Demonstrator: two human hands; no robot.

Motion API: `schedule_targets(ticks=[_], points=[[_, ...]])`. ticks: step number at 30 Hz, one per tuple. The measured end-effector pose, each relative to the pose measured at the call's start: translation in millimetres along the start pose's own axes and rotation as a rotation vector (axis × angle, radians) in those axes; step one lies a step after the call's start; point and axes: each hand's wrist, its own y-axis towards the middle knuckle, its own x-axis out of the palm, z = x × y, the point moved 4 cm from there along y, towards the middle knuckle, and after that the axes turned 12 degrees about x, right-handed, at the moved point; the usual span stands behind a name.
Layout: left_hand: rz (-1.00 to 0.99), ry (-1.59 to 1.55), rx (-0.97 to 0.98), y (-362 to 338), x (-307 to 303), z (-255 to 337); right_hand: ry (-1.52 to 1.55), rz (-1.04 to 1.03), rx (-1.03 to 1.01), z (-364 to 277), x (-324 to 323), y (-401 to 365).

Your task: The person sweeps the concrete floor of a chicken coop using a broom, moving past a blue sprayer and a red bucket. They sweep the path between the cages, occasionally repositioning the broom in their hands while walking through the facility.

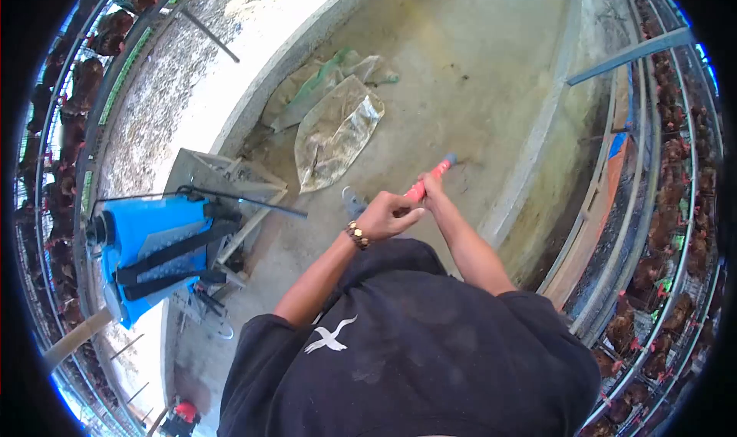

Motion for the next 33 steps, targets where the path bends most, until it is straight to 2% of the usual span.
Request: schedule_targets(ticks=[2, 4, 6, 8, 10, 12, 15, 17, 20, 21, 22, 23, 26, 30, 31, 32, 33], points=[[0.008, 0.011, -0.105, 17, -24, 1, 0.043, -0.043, 0.023, -18, 1, -5], [-0.027, 0.133, 0.140, 41, -41, 36, 0.037, -0.083, 0.101, -33, 21, -38], [-0.093, 0.139, 0.377, 63, -39, 76, 0.044, -0.457, 0.263, -29, 41, -81], [-0.312, 0.120, 0.339, 78, -27, 104, 0.119, -0.464, 0.366, 5, 53, -69], [-0.387, 0.143, 0.330, 91, -16, 113, 0.039, -0.697, 0.735, 6, 98, -84], [-0.428, 0.239, 0.253, 102, -4, 92, -0.014, -0.798, 0.729, 19, 118, -79], [-0.407, 0.392, 0.155, 116, 1, 54, -0.499, -0.639, 0.447, 6, 127, -43], [-0.308, 0.217, 0.184, 128, -17, 35, -0.381, -0.660, -0.169, -15, 106, -18], [-0.124, -0.148, 0.210, 148, -51, -4, -0.392, -0.475, -0.385, -98, 79, -47], [-0.113, -0.464, -0.155, 149, -50, -33, -0.361, -0.314, -0.265, -113, 72, -11], [-0.011, -0.554, -0.224, 158, -54, -44, -0.309, -0.159, -0.144, -126, 63, 26], [0.002, -0.516, -0.251, 170, -56, -50, -0.165, -0.001, 0.077, -134, 52, 61], [0.002, -0.429, -0.320, 211, -71, -45, -0.037, 0.167, -0.093, -185, 39, 64], [-0.196, -0.266, -0.286, 275, -85, 11, 0.172, -0.201, 0.138, -218, 53, 41], [-0.322, -0.045, -0.117, 297, -85, 30, 0.051, -0.168, 0.243, -243, 65, -7], [-0.332, -0.058, -0.010, 311, -75, 37, 0.071, -0.410, 0.310, -233, 60, 14], [-0.341, -0.067, 0.099, 325, -60, 45, 0.037, -0.504, 0.406, -240, 66, 1]])
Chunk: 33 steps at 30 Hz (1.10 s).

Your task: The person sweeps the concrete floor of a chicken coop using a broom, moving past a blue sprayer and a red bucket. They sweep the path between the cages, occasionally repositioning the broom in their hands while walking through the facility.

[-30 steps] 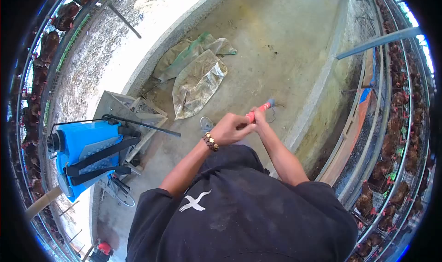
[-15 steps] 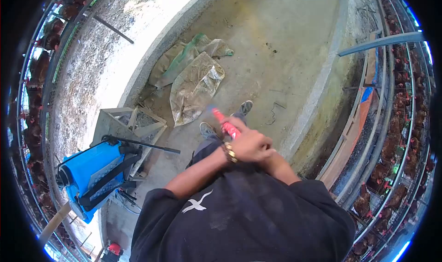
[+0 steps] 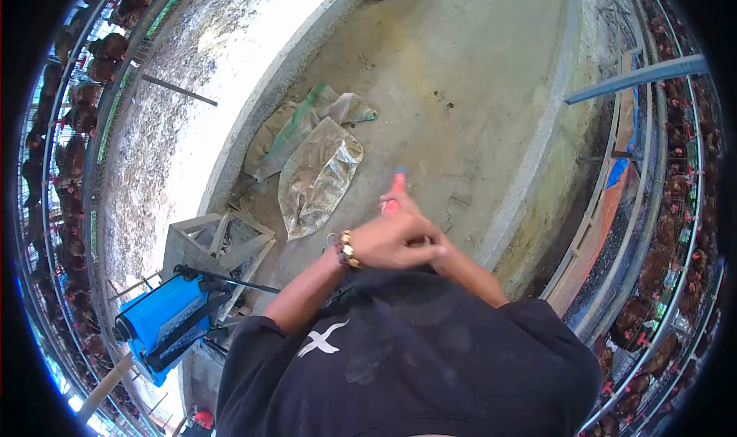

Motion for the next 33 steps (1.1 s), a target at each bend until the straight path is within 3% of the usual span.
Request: schedule_targets(ticks=[1, 4, 7, 8, 9, 11, 14, 17, 18, 21, 26, 27, 29, 30, 33], points=[[-0.014, 0.012, 0.107, 17, 9, 5, -0.025, -0.065, 0.101, 0, 13, -9], [-0.240, 0.210, -0.006, 49, 43, -16, -0.084, -0.151, 0.217, -9, 9, 2], [-0.293, 0.201, 0.029, 70, 50, -53, -0.082, -0.175, -0.005, -36, -19, 6], [-0.225, 0.156, 0.060, 74, 42, -73, -0.441, -0.223, -0.537, -50, -4, -49], [-0.120, 0.104, 0.073, 82, 24, -83, -0.305, -0.144, -0.453, -66, -22, -41], [-0.028, -0.088, -0.113, 90, -5, -116, -0.056, 0.072, -0.340, -100, -58, 0], [0.037, -0.312, -0.217, 109, -38, -81, 0.095, 0.165, -0.368, -131, -59, 6], [0.040, -0.028, 0.111, 105, -53, -81, 0.146, 0.024, -0.249, -136, -14, -9], [-0.021, -0.139, 0.045, 104, -65, -58, 0.138, -0.041, -0.170, -135, 4, -17], [-0.212, 0.030, 0.051, 118, -101, 5, 0.099, -0.238, 0.135, -139, 50, -7], [-0.138, 0.169, 0.175, 154, -107, -61, 0.016, -0.184, 0.329, -179, 60, 39], [-0.080, 0.071, 0.208, 153, -119, -77, 0.020, -0.112, 0.302, -187, 46, 56], [0.013, -0.134, 0.260, 143, -147, -101, -0.068, 0.057, -0.049, -204, -73, 155], [-0.115, -0.307, -0.060, 135, -167, -111, -0.030, 0.104, -0.092, -209, -70, 146], [0.111, -0.515, -0.104, 113, -212, -144, 0.046, 0.236, -0.235, -246, -34, 105]])
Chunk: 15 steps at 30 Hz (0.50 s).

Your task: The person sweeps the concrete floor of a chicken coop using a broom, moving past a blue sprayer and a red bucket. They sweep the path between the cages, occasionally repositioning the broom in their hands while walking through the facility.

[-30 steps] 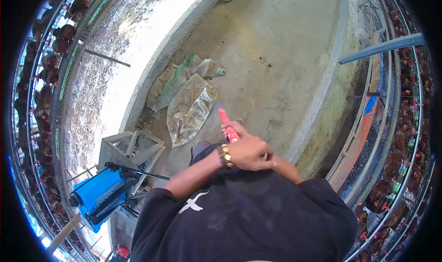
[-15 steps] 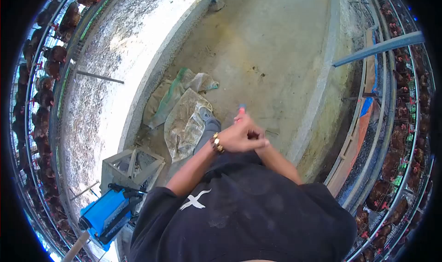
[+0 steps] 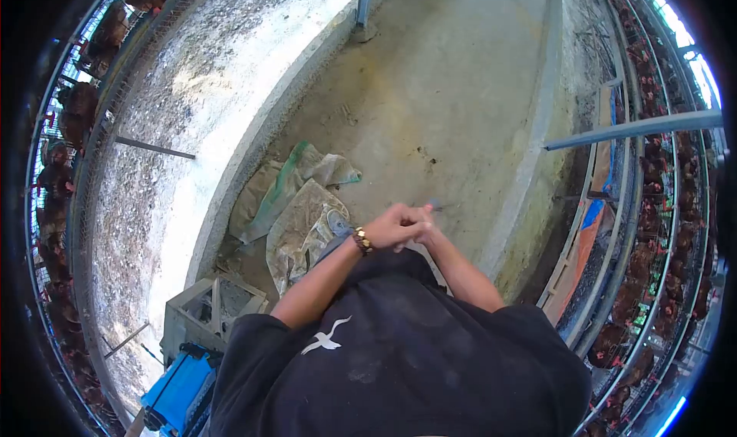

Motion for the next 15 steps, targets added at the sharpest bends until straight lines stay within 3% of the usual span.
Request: schedule_targets(ticks=[3, 6, 7, 8, 10, 15], points=[[0.016, -0.040, -0.136, -11, -38, 9, 0.044, 0.129, -0.107, -25, 27, -20], [-0.170, 0.198, 0.306, 8, -12, 74, -0.024, 0.165, 0.105, -46, 122, -116], [-0.279, 0.276, 0.301, 14, -1, 101, 0.076, -0.049, 0.098, -47, 141, -117], [-0.389, 0.356, 0.293, 21, 9, 123, 0.200, -0.118, 0.192, -46, 143, -93], [-0.409, 0.513, 0.316, 40, 22, 139, 0.147, -0.347, 0.340, -44, 175, -81], [-0.244, 0.767, 0.266, 94, 10, 80, -0.108, -0.460, 0.416, -60, 228, -58]])
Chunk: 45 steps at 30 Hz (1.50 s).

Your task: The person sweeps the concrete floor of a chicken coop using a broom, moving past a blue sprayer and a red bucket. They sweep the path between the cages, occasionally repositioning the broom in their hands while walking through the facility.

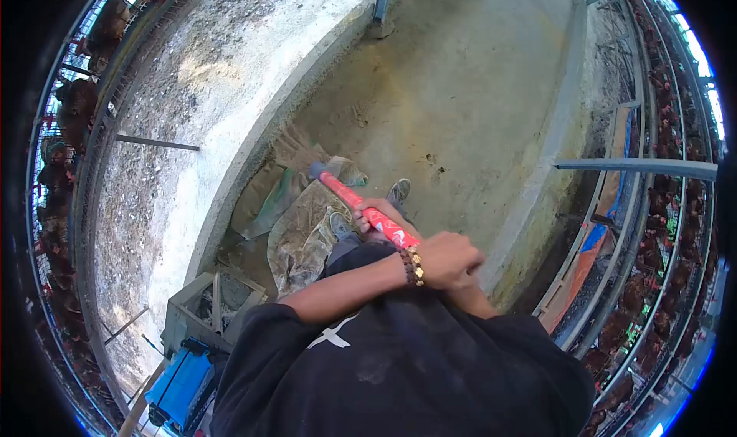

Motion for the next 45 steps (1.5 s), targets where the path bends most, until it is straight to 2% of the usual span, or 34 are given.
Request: schedule_targets(ticks=[2, 3, 5, 8, 9, 11, 12, 14, 15, 16, 18, 19, 21, 23, 24, 27, 29, 30, 32, 33, 34, 36, 38, 39, 40, 41, 42, 43, 45], points=[[0.042, -0.015, -0.113, 3, -3, -37, -0.022, 0.029, -0.036, -21, -34, 21], [0.067, -0.018, -0.168, 3, -10, -55, -0.046, 0.151, -0.145, -40, -61, 22], [0.312, -0.103, -0.054, -5, -28, -87, -0.104, 0.388, -0.360, -85, -117, 4], [0.551, -0.434, -0.430, -15, -60, -136, -0.137, 0.731, -0.704, -141, -165, -26], [0.608, -0.490, -0.580, -24, -59, -166, -0.048, 0.821, -0.683, -153, -166, -39], [0.816, -0.789, -0.506, -33, -74, -195, 0.131, 1.005, -0.626, -165, -147, -73], [0.781, -0.799, -0.469, -17, -86, -186, 0.123, 0.979, -0.668, -172, -141, -82], [0.719, -0.822, -0.405, 10, -109, -155, 0.195, 0.741, -0.708, -184, -128, -87], [0.621, -0.710, -0.455, 32, -117, -130, 0.227, 0.618, -0.720, -188, -120, -88], [0.523, -0.593, -0.506, 58, -119, -106, 0.127, 0.509, -0.621, -190, -103, -91], [0.399, -0.089, -0.067, 106, -126, -66, 0.004, 0.266, -0.430, -189, -73, -88], [0.363, -0.024, -0.157, 122, -121, -54, -0.035, 0.141, -0.306, -190, -61, -81], [0.262, 0.142, -0.237, 139, -100, -76, -0.108, -0.078, -0.064, -194, -55, -50], [0.344, 0.176, -0.264, 138, -83, -111, -0.151, -0.139, -0.032, -200, -66, -18], [0.382, 0.193, -0.275, 133, -79, -129, -0.161, -0.139, -0.051, -206, -77, -5], [0.681, 0.288, -0.066, 95, -96, -168, -0.054, 0.057, -0.359, -227, -137, 19], [0.974, -0.282, -0.572, 65, -109, -192, 0.071, 0.261, -0.505, -248, -176, 30], [1.041, -0.300, -0.545, 54, -122, -202, 0.114, 0.359, -0.528, -253, -179, 24], [1.181, -0.348, -0.497, 30, -137, -227, 0.105, 0.603, -0.419, -261, -174, 3], [1.187, -0.396, -0.487, 25, -142, -229, 0.094, 0.718, -0.362, -264, -159, -12], [1.193, -0.432, -0.468, 21, -153, -232, 0.124, 0.679, -0.393, -269, -145, -20], [1.152, -0.587, -0.433, 26, -176, -214, 0.196, 0.591, -0.459, -265, -121, -30], [0.982, -0.585, -0.338, 53, -194, -163, 0.093, 0.251, -0.400, -258, -85, -30], [0.874, -0.423, -0.223, 68, -197, -140, 0.026, 0.087, -0.363, -258, -72, -31], [0.767, -0.249, -0.113, 84, -200, -120, 0.056, 0.051, -0.247, -248, -68, -32], [0.672, 0.064, 0.151, 98, -208, -98, -0.015, 0.056, -0.162, -247, -64, -16], [0.481, 0.039, 0.017, 105, -202, -90, -0.091, 0.056, -0.076, -246, -62, 0], [0.375, 0.124, -0.081, 108, -197, -95, -0.170, 0.050, 0.007, -246, -61, 17], [0.155, 0.285, -0.276, 109, -191, -114, -0.057, -0.341, 0.302, -251, -35, 42]])
